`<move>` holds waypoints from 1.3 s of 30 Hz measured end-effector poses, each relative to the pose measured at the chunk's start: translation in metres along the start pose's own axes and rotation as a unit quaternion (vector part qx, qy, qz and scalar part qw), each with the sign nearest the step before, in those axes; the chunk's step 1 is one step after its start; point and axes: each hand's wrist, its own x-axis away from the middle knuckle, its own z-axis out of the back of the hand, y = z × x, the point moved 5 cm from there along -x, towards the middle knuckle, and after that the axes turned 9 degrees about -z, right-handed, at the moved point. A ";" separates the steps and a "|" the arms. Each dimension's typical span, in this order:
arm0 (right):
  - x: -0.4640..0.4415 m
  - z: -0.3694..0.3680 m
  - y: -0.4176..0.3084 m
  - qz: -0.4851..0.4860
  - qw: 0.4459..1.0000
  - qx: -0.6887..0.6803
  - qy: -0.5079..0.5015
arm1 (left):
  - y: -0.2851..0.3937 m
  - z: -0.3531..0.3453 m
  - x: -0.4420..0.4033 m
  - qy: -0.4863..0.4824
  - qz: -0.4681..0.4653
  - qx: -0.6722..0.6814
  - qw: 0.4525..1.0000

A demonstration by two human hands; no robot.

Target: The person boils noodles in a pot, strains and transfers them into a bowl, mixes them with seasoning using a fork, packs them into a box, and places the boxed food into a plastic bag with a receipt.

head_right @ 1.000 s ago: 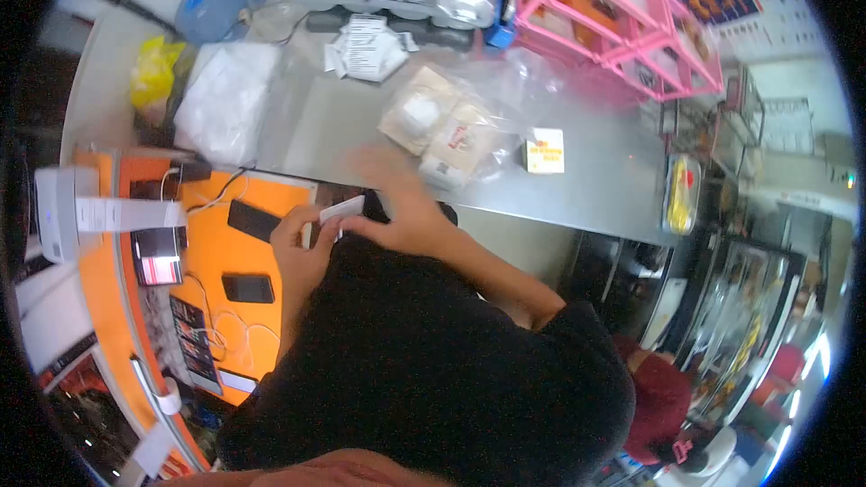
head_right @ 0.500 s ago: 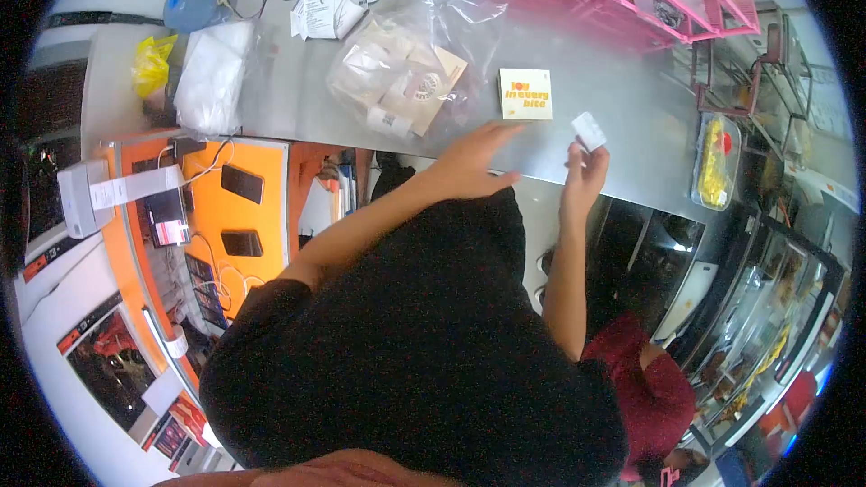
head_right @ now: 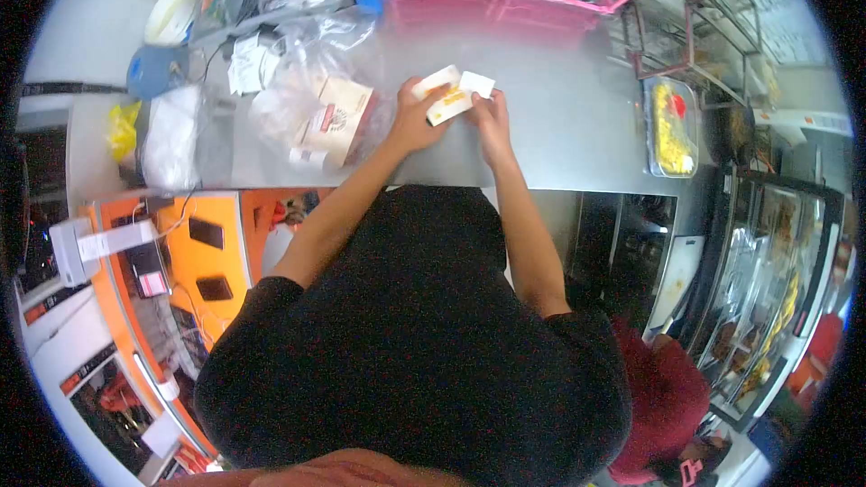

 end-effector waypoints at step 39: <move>0.046 -0.056 -0.127 0.269 0.935 0.230 0.037 | 0.074 0.067 -0.013 0.084 0.224 0.445 0.863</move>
